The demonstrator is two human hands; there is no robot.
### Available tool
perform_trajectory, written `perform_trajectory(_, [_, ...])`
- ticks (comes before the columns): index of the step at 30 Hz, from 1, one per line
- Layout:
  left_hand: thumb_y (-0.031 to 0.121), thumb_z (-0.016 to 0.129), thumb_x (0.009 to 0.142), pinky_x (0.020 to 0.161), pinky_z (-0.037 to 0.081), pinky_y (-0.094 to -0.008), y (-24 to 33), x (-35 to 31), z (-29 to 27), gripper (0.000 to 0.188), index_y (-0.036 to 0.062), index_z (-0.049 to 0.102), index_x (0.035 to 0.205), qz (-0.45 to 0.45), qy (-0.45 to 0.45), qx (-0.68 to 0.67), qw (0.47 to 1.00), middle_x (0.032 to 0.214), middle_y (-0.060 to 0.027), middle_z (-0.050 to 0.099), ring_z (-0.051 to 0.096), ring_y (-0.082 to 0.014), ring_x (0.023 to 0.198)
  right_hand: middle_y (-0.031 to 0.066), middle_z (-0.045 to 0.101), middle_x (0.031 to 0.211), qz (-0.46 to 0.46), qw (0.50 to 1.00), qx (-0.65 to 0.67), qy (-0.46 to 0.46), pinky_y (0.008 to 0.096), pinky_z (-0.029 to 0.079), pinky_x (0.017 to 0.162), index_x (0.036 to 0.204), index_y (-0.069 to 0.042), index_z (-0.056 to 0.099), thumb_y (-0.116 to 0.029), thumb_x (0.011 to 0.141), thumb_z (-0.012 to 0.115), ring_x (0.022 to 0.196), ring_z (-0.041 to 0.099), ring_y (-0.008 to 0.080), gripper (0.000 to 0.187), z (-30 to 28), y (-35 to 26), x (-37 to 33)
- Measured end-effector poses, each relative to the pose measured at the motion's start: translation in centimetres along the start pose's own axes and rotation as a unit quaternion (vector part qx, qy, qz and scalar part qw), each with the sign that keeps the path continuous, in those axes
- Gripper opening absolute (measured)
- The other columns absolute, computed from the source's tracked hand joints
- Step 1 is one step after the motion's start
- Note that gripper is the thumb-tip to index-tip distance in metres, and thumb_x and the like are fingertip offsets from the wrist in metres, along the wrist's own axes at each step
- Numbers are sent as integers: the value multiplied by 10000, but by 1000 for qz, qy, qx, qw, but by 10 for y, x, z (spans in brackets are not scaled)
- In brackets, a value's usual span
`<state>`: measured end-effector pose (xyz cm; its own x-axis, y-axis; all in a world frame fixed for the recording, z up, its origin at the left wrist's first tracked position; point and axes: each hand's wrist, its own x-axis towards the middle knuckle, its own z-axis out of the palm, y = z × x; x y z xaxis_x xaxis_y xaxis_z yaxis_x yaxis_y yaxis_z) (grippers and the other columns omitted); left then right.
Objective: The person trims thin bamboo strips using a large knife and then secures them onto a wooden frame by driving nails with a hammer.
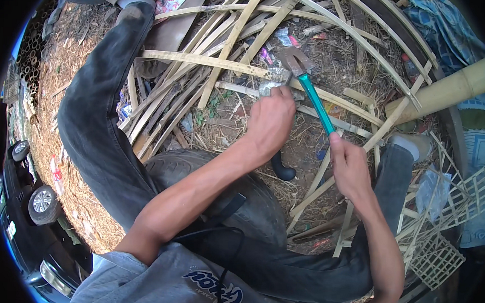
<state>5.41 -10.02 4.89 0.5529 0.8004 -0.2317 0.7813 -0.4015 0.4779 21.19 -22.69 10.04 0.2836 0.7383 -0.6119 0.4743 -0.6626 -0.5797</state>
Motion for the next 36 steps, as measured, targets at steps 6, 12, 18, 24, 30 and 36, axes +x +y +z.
perform_trajectory(6, [-47, 578, 818, 631, 589, -461, -2, -7, 1, 140, -81, 550, 950, -12, 1, -1, 1000, 859, -271, 665, 712, -403, 739, -17, 425, 552, -62, 975, 214, 25, 248, 287, 432, 720, -33, 500, -587, 1050, 355, 465, 391, 70, 661, -23, -34, -25])
perform_trajectory(12, [-46, 571, 831, 634, 591, -461, 4, -10, -4, 135, -86, 550, 958, -18, -11, 4, 1000, 858, -269, 666, 716, -400, 750, -23, 411, 536, -48, 970, 236, 25, 245, 290, 421, 749, -38, 505, -605, 1043, 359, 456, 390, 68, 656, -17, 1, -24])
perform_trajectory(18, [-47, 573, 836, 622, 596, -441, 4, -7, -4, 137, -86, 558, 966, -20, -15, 19, 1000, 858, -262, 671, 721, -385, 744, -12, 421, 536, -21, 996, 81, -22, 281, 315, 467, 701, -33, 498, -488, 1076, 368, 477, 395, 91, 604, -9, 10, -9])
perform_trajectory(24, [-45, 597, 820, 604, 606, -390, 9, -5, 1, 164, -94, 573, 975, -32, -16, 46, 998, 842, -233, 680, 733, -335, 726, -6, 410, 545, -127, 956, 264, 27, 250, 281, 411, 731, -20, 503, -705, 980, 382, 465, 406, 79, 739, -12, 12, -10])
perform_trajectory(30, [-46, 609, 807, 603, 607, -379, 14, -1, 8, 160, -98, 592, 957, -50, -9, 52, 997, 838, -225, 686, 736, -321, 720, 10, 448, 544, -17, 996, 86, -24, 276, 322, 426, 669, -34, 496, -612, 1039, 344, 452, 422, 92, 702, -13, 40, 3])
perform_trajectory(36, [-52, 601, 797, 624, 603, -395, 12, 2, 11, 156, -107, 598, 943, -54, -15, 9, 998, 815, -240, 690, 732, -343, 722, -22, 403, 551, -129, 944, 305, -16, 258, 300, 430, 734, -32, 503, -573, 1046, 391, 460, 390, 76, 635, -10, 42, -12])
